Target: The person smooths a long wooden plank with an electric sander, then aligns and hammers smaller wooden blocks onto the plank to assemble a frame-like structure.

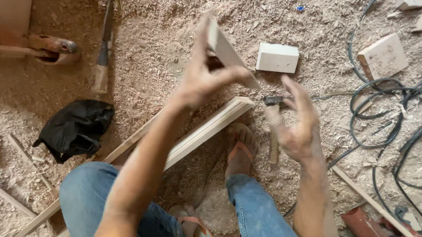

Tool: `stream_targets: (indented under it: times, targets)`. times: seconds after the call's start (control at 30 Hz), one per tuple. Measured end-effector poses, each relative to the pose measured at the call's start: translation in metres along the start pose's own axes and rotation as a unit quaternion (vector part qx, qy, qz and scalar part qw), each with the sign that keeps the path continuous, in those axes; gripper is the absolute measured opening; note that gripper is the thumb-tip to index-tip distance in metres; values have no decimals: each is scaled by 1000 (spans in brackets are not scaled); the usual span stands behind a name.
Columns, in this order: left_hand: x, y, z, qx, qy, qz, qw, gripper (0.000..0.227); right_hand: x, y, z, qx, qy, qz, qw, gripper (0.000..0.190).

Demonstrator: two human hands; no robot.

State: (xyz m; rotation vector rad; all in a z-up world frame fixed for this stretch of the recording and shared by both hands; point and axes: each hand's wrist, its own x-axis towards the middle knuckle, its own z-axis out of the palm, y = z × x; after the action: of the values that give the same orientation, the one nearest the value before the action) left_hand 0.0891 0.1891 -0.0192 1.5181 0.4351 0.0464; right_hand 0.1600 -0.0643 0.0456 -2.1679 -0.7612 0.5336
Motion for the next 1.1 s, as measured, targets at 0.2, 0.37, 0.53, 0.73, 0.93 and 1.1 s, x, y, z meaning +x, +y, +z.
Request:
stream_targets:
  times: [0.2, 0.37, 0.53, 0.73, 0.93, 1.1]
  targets:
    - [-19, -6, 31, 94, -27, -40, 994, 77, 36, -1, 41, -146, -50, 19, 988, 41]
    - [-28, -44, -11, 220, 121, -56, 966, 36, 37, 34, 86, -116, 43, -55, 991, 39]
    - [-38, -63, -5, 216, 34, -69, 973, 39, 46, 45, 113, -139, -105, 25, 984, 33]
    - [-43, -64, -1, 251, 29, -51, 966, 45, 43, 50, 121, -169, -103, 21, 980, 29]
    - [-48, -67, -2, 292, 39, -58, 954, 46, 40, 55, 132, -234, -98, 32, 967, 23]
    - [-43, -61, -4, 295, 32, -80, 952, 48, 53, 61, 130, -220, -138, 39, 965, 19]
